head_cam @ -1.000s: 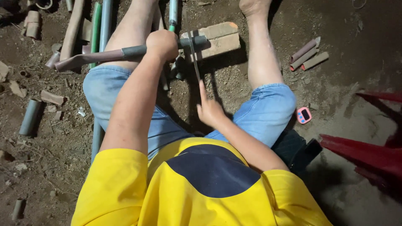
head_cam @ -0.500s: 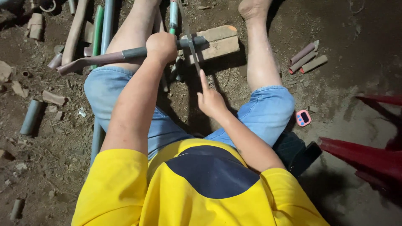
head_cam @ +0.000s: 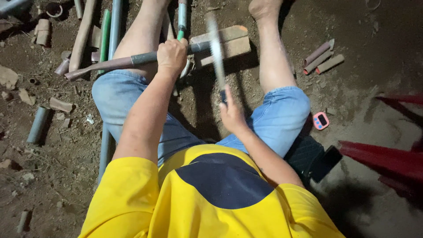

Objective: Cutting a PVC pipe using a manual hacksaw blade while sitting on the ground.

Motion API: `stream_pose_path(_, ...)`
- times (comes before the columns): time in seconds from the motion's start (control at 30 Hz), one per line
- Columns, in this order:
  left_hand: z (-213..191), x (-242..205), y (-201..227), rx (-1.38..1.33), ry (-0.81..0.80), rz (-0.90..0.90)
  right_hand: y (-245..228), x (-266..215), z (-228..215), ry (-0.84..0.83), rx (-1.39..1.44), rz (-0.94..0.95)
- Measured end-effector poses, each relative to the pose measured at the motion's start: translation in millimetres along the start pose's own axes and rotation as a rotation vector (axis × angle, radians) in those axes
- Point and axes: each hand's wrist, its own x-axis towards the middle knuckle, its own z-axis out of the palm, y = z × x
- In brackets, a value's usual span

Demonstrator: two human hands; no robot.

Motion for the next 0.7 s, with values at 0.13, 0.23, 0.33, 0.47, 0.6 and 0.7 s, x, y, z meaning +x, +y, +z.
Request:
stream_pose_path(0.13, -32.9, -3.0, -1.5, -0.126, -0.106, 0.038, 21.9, -1.5, -1.8, 0.304, -0.059, -0.132)
stream_pose_path(0.23, -51.0, -9.8, -3.5, -0.224, -0.098, 0.056, 14.6, -3.6, 1.5, 0.283, -0.045, -0.138)
stream_pose_path(0.33, -61.6, -18.7, -1.6, -0.296, -0.005, 0.076, 7.5, -3.4, 0.8, 0.237, -0.059, -0.103)
stream_pose_path(0.47, -65.1, -19.1, 4.5, -0.38, 0.086, 0.064, 24.5, 0.3, 2.2, 0.2, -0.209, -0.107)
stream_pose_path(0.6, -36.9, 11.5, -21.7, -0.38, -0.368, 0.125, 21.5, -3.3, -5.5, 0.199, -0.224, -0.108)
stream_pose_path(0.7, -35.4, 10.9, -25.2, -0.304, -0.563, 0.185, 5.0, -8.0, -15.9, 0.102, -0.122, 0.031)
